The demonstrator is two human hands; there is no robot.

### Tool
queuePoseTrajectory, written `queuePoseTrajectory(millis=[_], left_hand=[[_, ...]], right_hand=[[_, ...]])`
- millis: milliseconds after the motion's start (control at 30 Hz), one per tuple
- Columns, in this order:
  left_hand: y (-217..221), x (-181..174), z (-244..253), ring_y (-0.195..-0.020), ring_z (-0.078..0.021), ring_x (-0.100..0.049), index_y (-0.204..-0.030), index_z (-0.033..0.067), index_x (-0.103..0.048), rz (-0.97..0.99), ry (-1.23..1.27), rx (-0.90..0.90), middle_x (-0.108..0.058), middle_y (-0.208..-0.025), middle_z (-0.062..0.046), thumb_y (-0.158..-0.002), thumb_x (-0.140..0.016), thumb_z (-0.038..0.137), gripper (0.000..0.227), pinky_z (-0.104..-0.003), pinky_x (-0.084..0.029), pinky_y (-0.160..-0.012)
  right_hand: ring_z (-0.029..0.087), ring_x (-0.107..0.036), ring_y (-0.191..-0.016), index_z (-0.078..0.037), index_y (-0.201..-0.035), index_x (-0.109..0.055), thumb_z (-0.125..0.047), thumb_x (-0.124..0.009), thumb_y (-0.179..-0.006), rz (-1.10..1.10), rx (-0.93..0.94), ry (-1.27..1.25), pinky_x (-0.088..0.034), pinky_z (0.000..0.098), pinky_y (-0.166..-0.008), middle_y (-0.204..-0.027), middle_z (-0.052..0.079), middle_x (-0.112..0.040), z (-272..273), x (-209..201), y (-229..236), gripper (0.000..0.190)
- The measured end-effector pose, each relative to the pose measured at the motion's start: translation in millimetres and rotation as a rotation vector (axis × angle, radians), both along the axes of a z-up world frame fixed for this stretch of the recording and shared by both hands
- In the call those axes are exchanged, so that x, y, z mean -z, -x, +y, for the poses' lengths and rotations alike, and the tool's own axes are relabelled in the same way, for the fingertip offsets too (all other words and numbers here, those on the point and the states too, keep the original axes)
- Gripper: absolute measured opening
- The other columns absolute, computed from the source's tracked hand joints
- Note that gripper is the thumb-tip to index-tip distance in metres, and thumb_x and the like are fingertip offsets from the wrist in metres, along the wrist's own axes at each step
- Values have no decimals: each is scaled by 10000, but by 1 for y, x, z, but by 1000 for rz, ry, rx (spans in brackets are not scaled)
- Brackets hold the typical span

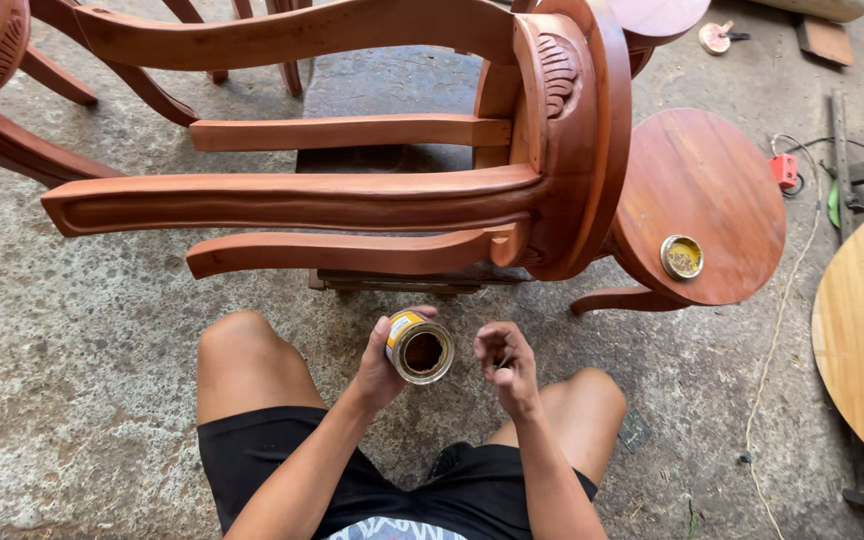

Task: The person applies a substance from a tin can onto the joints of a wooden stool using a knife while sitting on the floor near other stools.

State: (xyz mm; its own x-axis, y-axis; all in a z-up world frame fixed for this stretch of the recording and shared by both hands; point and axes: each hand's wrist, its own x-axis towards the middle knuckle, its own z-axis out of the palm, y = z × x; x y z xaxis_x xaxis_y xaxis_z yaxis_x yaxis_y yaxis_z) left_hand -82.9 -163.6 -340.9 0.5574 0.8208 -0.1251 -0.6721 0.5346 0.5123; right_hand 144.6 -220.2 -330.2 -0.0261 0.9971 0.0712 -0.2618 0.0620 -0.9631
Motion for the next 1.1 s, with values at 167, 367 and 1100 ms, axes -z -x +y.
queuePoseTrajectory(millis=[167,367,1100], left_hand=[[-2,-31,20,-1099,-208,-700,-1438,47,-485,-100,-105,0,-663,-1234,-129,-986,-464,670,769,-373,-620,-909],[-3,-47,39,-1112,-242,-689,-1464,32,-478,-215,-113,-108,-658,-1278,-163,-1039,-488,634,737,-379,-627,-833],[-9,-38,56,-1134,-277,-692,-1428,-21,-483,-211,33,-155,-680,-1279,-223,-1083,-193,595,764,-410,-586,-991]], right_hand=[[78,-540,-726,-44,-1239,-506,-348,-755,-943,-400,137,159,-462,230,-613,-912,31,-616,-17,-52,1,492],[119,-580,-783,-35,-1243,-529,-86,-589,-956,-735,249,98,-517,275,-698,-1016,46,-666,-19,-140,8,297],[265,-735,-972,-32,-1223,-679,1,-743,-934,-1278,323,-377,-584,342,-846,-1091,143,-717,20,-247,75,298]])
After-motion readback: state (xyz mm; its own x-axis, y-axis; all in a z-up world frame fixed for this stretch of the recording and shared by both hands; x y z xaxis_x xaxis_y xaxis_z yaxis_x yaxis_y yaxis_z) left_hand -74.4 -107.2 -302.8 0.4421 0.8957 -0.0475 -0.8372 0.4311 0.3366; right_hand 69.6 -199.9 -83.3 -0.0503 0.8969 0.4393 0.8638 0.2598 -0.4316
